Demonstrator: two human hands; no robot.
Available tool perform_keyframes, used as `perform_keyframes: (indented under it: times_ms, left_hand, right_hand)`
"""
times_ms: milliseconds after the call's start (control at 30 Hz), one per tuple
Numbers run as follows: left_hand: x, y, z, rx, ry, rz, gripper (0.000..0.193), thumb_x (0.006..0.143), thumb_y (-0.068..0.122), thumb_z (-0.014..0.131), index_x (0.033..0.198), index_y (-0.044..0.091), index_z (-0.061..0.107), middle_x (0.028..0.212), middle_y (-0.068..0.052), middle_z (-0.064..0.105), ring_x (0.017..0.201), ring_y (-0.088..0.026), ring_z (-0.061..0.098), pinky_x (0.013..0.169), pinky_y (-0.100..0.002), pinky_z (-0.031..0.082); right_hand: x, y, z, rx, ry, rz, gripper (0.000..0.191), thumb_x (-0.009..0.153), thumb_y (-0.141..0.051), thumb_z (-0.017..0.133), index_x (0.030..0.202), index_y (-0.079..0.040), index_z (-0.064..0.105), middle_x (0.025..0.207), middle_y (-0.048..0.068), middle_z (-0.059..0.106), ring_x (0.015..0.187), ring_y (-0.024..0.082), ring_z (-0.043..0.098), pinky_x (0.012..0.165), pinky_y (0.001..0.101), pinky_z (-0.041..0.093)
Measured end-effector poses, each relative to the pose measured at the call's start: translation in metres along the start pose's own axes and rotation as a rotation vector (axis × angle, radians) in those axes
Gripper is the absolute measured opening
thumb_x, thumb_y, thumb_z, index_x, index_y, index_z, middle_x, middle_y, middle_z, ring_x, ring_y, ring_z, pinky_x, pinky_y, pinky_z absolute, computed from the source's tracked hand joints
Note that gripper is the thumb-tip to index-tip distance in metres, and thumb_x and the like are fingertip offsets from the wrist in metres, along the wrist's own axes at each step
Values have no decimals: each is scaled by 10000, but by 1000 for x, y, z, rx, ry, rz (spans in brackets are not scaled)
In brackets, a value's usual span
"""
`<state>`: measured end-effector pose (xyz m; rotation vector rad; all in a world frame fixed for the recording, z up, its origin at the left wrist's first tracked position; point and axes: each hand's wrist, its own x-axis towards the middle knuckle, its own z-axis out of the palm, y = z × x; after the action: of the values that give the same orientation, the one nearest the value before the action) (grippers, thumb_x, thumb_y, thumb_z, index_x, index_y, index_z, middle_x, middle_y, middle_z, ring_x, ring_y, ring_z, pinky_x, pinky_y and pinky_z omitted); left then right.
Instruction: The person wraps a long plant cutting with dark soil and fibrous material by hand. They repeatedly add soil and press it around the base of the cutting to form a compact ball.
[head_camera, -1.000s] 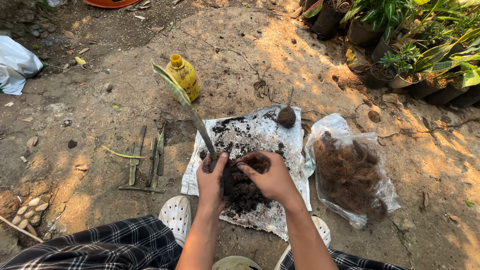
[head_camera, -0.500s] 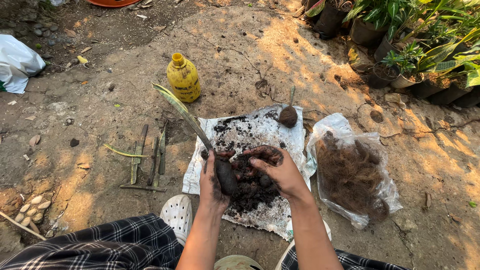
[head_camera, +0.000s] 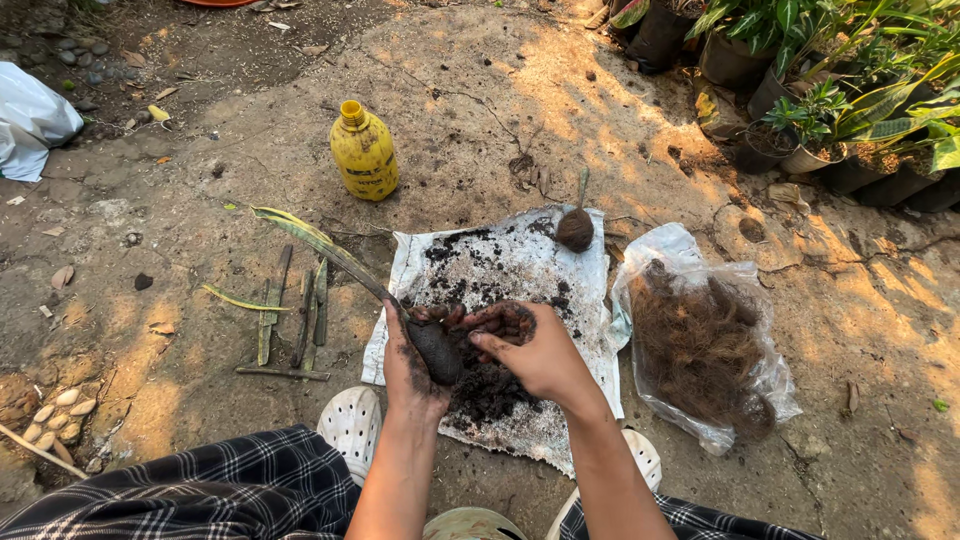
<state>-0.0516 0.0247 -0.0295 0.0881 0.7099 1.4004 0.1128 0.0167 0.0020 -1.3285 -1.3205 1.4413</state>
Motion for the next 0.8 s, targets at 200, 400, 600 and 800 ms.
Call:
perform_keyframes:
  times_ms: [200, 400, 600, 800]
  left_hand:
    - [-2, 2, 6, -121, 88, -11, 498, 982, 601, 465, 830, 131, 532, 880, -103, 697, 887, -290, 694, 813, -439, 591]
    - [4, 5, -9, -174, 58, 68, 454, 1014, 589, 566, 867, 160, 575, 814, -36, 641, 758, -226, 635, 701, -387, 561]
    - [8, 2, -13, -170, 37, 154, 465, 1007, 585, 550, 886, 135, 556, 794, -53, 618, 734, -228, 634, 652, -373, 558]
    - [7, 5, -17, -2, 163, 412, 472, 1042, 539, 551, 932, 83, 501, 796, -76, 578, 697, -222, 620, 600, -374, 548]
  right_hand:
    - [-7, -15, 17, -239, 17, -40, 201, 873, -88, 774, 1070, -60, 801, 946, 40, 810, 840, 128, 737, 788, 302, 579]
    - [-13, -16, 17, -331, -88, -198, 267, 914, -36, 719, 1177, -55, 761, 994, 93, 772, 869, 161, 673, 795, 328, 533]
    - [-1, -6, 32, 36, 43, -54, 180, 879, -5, 731, 1058, -4, 748, 947, 54, 794, 866, 94, 722, 823, 271, 599]
    - [-22, -33, 31, -311, -131, -6, 333, 925, 1, 596, 1229, -39, 727, 869, 89, 744, 741, 122, 608, 714, 308, 524]
